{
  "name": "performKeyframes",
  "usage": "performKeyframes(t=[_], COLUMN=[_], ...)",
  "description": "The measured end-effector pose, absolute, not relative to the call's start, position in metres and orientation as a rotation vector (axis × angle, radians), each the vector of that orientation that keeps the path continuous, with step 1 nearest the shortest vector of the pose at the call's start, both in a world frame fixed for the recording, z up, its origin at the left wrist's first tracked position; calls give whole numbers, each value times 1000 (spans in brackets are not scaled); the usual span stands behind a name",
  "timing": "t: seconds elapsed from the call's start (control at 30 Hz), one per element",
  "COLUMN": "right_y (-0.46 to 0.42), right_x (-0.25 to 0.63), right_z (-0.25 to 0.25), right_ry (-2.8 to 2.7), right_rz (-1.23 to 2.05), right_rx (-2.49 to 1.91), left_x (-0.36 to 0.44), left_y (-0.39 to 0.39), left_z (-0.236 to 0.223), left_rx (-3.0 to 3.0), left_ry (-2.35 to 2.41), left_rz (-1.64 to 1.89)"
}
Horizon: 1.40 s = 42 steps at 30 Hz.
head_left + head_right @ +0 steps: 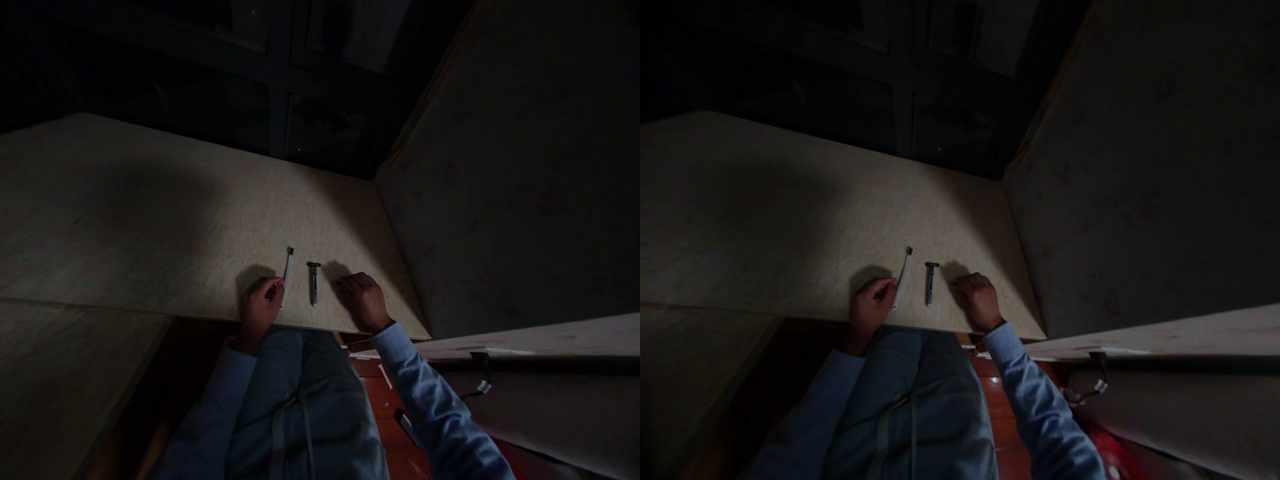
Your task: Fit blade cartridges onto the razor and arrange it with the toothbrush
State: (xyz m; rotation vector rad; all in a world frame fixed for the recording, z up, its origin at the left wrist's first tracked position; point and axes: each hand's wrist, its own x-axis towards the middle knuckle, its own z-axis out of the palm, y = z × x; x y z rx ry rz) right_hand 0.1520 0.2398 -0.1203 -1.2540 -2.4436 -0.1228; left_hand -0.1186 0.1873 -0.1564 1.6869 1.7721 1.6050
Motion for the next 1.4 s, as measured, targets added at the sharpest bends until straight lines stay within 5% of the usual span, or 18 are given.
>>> performKeyframes(t=[0.5,1.4], right_y=[236,249], right_x=[154,151], right_z=[-115,-95], right_ry=[-2330,-2576], right_rz=[224,267], right_rx=[-1251,-1341], left_x=[-118,-118], left_y=[187,187], left_z=[-155,-153], left_rx=[1684,1675], left_ry=[1780,1813], left_rz=[1613,1568])
